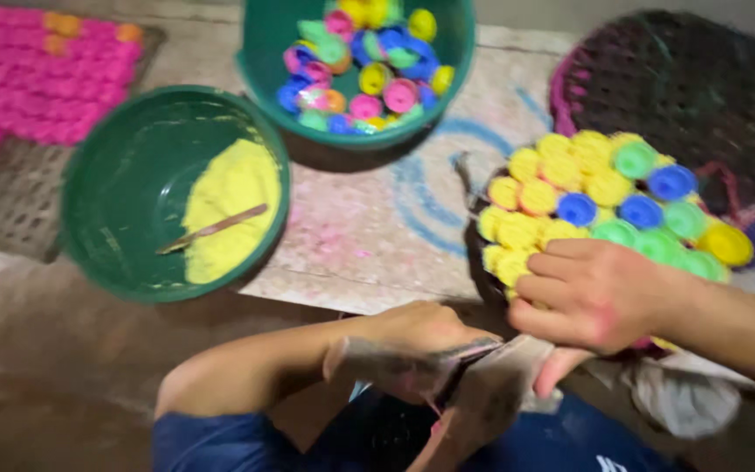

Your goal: The person repeatedly scoops yellow paste from a green basin using a wooden stick and fills small colorful plastic molds arranged in a basket. The filled molds remain in the basket as the process continues.

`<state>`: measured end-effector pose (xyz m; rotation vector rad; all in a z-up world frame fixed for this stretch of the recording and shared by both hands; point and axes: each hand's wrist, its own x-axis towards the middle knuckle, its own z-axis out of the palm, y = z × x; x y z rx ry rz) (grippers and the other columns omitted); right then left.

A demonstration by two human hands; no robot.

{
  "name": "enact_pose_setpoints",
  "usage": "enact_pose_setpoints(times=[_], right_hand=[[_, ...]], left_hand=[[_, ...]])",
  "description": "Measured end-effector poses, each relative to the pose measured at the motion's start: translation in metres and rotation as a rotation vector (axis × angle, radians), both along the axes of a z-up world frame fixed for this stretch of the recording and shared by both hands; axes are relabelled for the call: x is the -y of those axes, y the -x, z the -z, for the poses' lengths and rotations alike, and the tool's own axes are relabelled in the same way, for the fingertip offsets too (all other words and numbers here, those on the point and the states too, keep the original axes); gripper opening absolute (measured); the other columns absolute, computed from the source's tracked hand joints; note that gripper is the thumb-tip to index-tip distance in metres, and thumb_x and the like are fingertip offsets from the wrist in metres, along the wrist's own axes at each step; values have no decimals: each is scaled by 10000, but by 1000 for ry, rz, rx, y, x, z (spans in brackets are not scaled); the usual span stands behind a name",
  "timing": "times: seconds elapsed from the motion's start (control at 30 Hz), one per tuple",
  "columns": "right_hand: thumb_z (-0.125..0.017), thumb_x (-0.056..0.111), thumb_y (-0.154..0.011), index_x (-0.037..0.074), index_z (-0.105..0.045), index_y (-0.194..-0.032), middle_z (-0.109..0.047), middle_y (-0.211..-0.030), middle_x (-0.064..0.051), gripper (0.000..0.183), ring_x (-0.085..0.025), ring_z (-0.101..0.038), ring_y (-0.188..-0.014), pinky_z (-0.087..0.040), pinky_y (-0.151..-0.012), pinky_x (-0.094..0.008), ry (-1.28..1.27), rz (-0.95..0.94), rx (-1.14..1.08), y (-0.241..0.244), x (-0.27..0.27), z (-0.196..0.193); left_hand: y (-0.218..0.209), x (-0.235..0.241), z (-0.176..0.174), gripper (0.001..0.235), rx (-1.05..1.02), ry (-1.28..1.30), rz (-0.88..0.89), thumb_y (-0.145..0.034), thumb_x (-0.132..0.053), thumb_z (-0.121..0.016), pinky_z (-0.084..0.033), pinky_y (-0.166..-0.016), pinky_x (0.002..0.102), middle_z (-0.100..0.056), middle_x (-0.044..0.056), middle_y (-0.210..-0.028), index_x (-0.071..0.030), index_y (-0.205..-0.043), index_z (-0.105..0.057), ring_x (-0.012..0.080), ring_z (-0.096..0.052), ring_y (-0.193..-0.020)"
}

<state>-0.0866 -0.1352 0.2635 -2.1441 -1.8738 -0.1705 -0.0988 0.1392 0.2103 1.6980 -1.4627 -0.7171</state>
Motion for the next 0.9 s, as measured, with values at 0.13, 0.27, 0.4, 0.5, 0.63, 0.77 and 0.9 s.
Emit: enact_pose_setpoints(times=[0.13,0.27,0.4,0.5,0.63,0.77,0.9], right_hand=[[-551,545,-1021,37,-558,-879,-592,-797,-137,528,-379,-632,-800,-478,-669,-441,87,-88,-859,-8,-78,-4],[-499,543,-1077,18,-577,-926,-613,-830,-155,551,-390,-645,-821,-492,-701,-452,165,-210,-1105,-23,-152,-3],[-475,528,-1058,5,-585,-928,-605,-833,-168,550,-406,-643,-822,-477,-672,-463,163,-348,-1181,-62,-208,9],[-609,467,-992,67,-582,-848,-580,-743,-111,426,-332,-642,-725,-466,-617,-433,105,-304,-694,-93,-239,-4],[-690,375,-902,152,-649,-990,-606,-802,-39,242,-237,-597,-693,-440,-555,-364,-46,-196,327,-148,-298,-41],[-779,108,-794,132,-684,-1122,-675,-979,-62,343,-193,-687,-915,-534,-744,-312,-181,-186,935,-211,-371,-40],[-811,183,-750,106,-644,-1228,-634,-1214,-132,513,-301,-628,-1072,-512,-890,-412,-469,89,559,-220,-423,-4]], left_hand=[[22,-74,-24,349,220,-251,-277,-886,-250,-692,-521,-577,477,-693,127,-810,-204,-1222,-610,357,-695,-702],[38,-166,-37,347,157,-137,-474,-929,-236,-644,-539,-623,465,-655,107,-741,-166,-1263,-588,347,-690,-675],[40,-247,-31,369,144,-369,-678,-936,-255,-664,-545,-639,446,-667,104,-801,-146,-1282,-597,315,-690,-718],[31,-309,-36,427,-10,-326,-777,-924,-261,-680,-543,-653,428,-657,97,-845,-119,-1315,-584,286,-678,-741],[18,-356,-31,507,-441,-53,-871,-909,-269,-701,-541,-672,405,-645,89,-904,-82,-1360,-566,247,-661,-771],[13,-357,7,587,-1090,579,-860,-894,-278,-722,-538,-691,381,-632,81,-963,-45,-1404,-549,208,-645,-801],[-21,-382,57,669,-922,910,-1216,-878,-286,-744,-536,-710,358,-619,73,-1022,-8,-1448,-531,169,-628,-831]])
